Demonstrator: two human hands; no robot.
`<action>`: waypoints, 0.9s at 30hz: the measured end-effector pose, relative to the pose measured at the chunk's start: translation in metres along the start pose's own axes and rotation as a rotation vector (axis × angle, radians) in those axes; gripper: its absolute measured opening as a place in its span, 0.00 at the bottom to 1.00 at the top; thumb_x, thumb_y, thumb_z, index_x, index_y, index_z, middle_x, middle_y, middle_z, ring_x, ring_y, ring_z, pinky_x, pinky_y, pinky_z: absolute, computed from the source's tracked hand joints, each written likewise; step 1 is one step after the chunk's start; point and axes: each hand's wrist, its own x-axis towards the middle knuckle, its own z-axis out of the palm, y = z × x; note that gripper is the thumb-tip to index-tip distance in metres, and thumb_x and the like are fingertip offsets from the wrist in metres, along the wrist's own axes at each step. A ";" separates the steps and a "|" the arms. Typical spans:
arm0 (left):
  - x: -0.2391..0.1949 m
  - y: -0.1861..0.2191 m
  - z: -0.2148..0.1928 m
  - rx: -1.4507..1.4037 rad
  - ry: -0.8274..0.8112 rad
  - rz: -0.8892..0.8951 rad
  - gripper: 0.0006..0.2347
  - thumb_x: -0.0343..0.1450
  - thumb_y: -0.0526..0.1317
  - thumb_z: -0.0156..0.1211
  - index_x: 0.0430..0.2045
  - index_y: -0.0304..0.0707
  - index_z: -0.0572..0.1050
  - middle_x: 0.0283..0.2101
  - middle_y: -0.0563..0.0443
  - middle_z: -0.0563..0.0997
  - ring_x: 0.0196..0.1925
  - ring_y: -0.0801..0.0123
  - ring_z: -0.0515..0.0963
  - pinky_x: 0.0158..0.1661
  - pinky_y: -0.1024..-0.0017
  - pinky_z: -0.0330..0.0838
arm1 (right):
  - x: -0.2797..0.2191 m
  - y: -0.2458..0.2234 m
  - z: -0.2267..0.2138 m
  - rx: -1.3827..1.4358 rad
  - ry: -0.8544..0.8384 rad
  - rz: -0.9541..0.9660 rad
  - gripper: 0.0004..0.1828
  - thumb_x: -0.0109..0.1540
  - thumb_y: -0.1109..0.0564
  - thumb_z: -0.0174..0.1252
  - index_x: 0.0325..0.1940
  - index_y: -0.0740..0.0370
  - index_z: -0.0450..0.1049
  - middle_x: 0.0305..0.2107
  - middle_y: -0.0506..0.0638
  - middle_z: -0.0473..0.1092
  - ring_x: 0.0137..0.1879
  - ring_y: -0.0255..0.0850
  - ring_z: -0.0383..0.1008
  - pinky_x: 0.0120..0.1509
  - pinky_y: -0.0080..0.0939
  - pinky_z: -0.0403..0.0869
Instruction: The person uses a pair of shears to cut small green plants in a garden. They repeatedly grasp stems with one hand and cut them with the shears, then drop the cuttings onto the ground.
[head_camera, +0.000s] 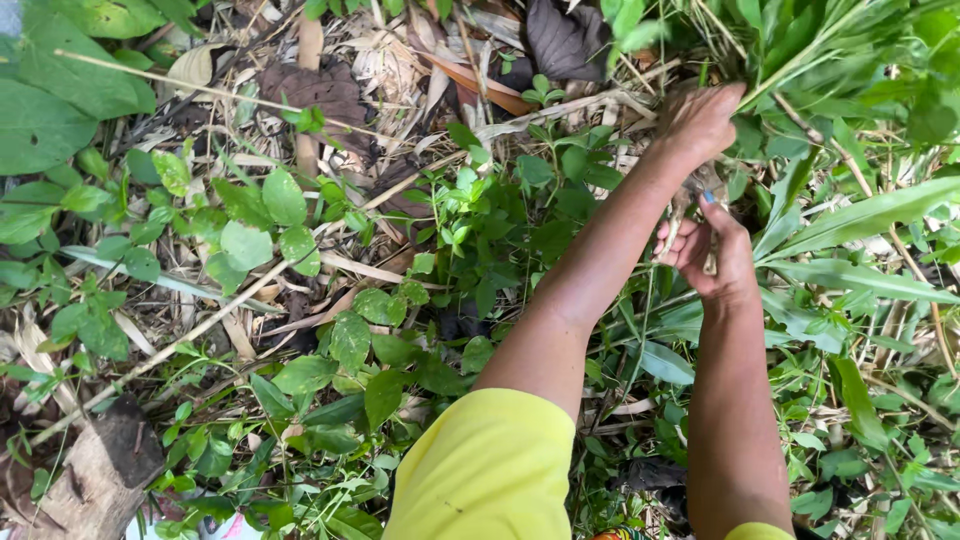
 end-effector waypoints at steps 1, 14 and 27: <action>0.002 -0.001 0.000 -0.054 0.059 0.012 0.13 0.67 0.32 0.56 0.44 0.46 0.79 0.30 0.54 0.84 0.29 0.69 0.84 0.36 0.63 0.77 | -0.003 0.002 0.003 0.017 -0.001 -0.008 0.17 0.74 0.46 0.43 0.55 0.62 0.66 0.34 0.60 0.77 0.37 0.50 0.79 0.47 0.53 0.78; -0.047 -0.095 -0.165 -0.480 0.247 -0.013 0.07 0.79 0.41 0.53 0.45 0.43 0.77 0.21 0.55 0.77 0.14 0.80 0.69 0.15 0.80 0.62 | -0.035 0.008 0.111 -0.293 0.146 -0.245 0.18 0.66 0.58 0.43 0.59 0.62 0.64 0.35 0.60 0.75 0.35 0.51 0.79 0.38 0.53 0.82; -0.053 -0.124 -0.167 -0.626 0.380 -0.044 0.10 0.72 0.42 0.60 0.44 0.43 0.81 0.29 0.47 0.87 0.28 0.68 0.85 0.33 0.65 0.78 | -0.006 -0.020 0.180 -0.489 0.247 -0.251 0.14 0.69 0.57 0.49 0.58 0.64 0.66 0.32 0.57 0.74 0.30 0.47 0.79 0.27 0.49 0.81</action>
